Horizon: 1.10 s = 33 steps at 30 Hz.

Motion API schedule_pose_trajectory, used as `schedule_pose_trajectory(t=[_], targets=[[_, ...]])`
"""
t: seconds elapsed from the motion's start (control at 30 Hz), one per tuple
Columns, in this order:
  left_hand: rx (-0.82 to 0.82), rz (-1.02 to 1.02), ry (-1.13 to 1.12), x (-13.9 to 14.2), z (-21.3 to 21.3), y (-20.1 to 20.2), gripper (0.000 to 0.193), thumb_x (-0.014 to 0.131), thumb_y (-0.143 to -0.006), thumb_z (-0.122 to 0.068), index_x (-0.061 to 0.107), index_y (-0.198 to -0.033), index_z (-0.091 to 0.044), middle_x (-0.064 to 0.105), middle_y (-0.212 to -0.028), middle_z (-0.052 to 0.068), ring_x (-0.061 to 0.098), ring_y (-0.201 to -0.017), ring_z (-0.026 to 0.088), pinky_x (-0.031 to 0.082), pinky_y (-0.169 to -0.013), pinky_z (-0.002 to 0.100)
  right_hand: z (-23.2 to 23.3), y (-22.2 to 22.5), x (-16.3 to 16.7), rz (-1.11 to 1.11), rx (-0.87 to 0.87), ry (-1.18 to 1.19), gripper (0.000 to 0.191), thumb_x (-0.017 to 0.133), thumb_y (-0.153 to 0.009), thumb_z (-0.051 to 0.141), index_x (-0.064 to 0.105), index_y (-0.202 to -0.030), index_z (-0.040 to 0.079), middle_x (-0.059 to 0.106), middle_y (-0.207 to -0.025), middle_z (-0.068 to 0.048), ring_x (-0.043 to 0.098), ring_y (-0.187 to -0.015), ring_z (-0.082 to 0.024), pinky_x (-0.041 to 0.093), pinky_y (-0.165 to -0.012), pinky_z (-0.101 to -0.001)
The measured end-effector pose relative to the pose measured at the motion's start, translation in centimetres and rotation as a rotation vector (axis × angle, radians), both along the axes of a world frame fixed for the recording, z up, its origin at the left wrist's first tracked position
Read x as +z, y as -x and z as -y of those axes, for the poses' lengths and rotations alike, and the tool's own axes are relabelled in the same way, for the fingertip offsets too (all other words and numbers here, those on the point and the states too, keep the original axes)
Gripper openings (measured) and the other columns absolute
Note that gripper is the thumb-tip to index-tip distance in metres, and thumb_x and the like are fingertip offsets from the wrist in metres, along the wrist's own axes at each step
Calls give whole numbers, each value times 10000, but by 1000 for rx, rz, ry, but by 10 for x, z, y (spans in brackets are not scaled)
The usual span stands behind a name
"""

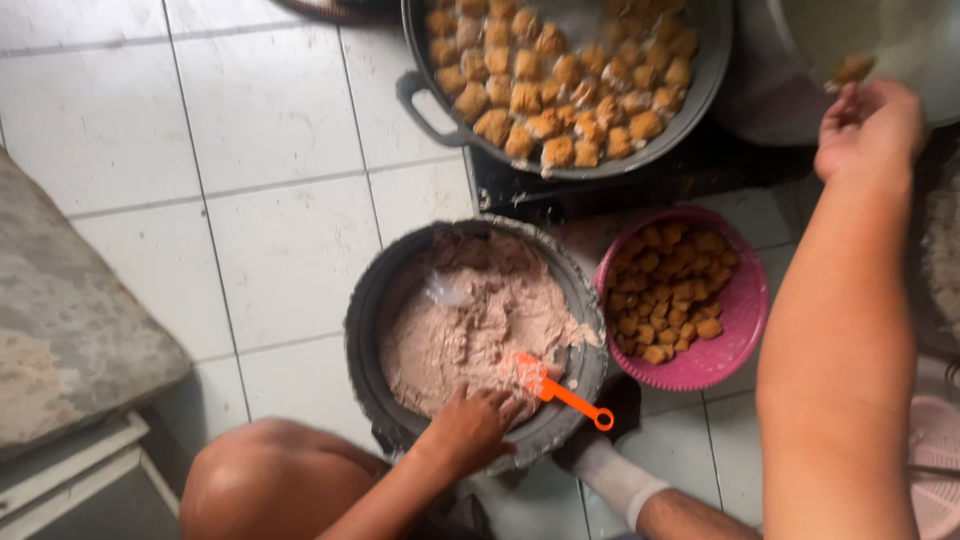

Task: The person sits on the floor and coats fried food pieces with a thick batter. They hold each piece in one hand, spread batter over it with an orange plastic spatula, and place the coated piece into a large pan filled with similarly coated pieces, repeating the cycle.

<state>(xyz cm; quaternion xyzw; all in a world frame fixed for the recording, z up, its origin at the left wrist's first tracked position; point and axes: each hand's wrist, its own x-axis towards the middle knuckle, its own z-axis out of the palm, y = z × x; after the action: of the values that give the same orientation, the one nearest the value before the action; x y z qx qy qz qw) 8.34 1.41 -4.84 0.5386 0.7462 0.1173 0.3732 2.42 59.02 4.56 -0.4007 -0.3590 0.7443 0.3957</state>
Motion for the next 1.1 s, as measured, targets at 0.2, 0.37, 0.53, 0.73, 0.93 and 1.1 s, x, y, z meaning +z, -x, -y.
schedule_pose_trajectory(t=[0.2, 0.37, 0.53, 0.73, 0.93, 1.1], targets=[[101, -168, -61, -26, 7, -5, 785, 722, -854, -498, 446, -1500, -146, 465, -1506, 128, 444, -1377, 328, 287, -1143, 615, 110, -60, -51, 169, 287, -239, 99, 689, -999, 95, 624, -1074, 101, 652, -914, -7, 636, -773, -129, 497, -637, -271], [228, -15, 22, -49, 25, 20, 735, 724, -869, -457, 465, -1487, -155, 475, -1510, 118, 458, -1370, 324, 323, -1131, 559, 208, -142, -149, 802, 717, -666, 212, 727, -927, 67, 683, -1134, 46, 705, -958, -75, 640, -758, -127, 509, -598, -284], [607, 538, -56, -94, 21, 9, 533, 698, -916, -349, 598, -1379, -104, 681, -1318, 124, 667, -1214, 268, 521, -1041, 383, 238, -192, -202, 1294, 942, -911, 464, 793, -894, 185, 669, -1334, 103, 727, -1157, -191, 675, -1037, -298, 524, -886, -381], [952, 842, -300, -149, 17, -71, 409, 663, -962, -253, 644, -1318, -51, 741, -1208, 110, 687, -1101, 183, 520, -969, 317, 254, -187, -190, 1087, 911, -648, 612, 764, -881, 269, 568, -1448, 150, 748, -1204, -157, 707, -1098, -221, 521, -941, -326], [978, 995, -350, -137, 31, -90, 447, 726, -932, -297, 684, -1310, -62, 742, -1186, 68, 665, -1124, 153, 502, -991, 307, 268, -160, -147, 1181, 862, -562, 659, 644, -807, 129, 602, -1464, 165, 756, -1084, -182, 729, -821, -303, 581, -725, -415], [983, 1089, -93, -114, 41, -66, 522, 632, -952, -363, 584, -1440, -182, 687, -1251, 46, 628, -1149, 145, 478, -946, 340, 278, -151, -151, 968, 391, -809, 233, 791, -869, 154, 688, -1051, 50, 738, -923, -106, 669, -793, -176, 530, -741, -332]])
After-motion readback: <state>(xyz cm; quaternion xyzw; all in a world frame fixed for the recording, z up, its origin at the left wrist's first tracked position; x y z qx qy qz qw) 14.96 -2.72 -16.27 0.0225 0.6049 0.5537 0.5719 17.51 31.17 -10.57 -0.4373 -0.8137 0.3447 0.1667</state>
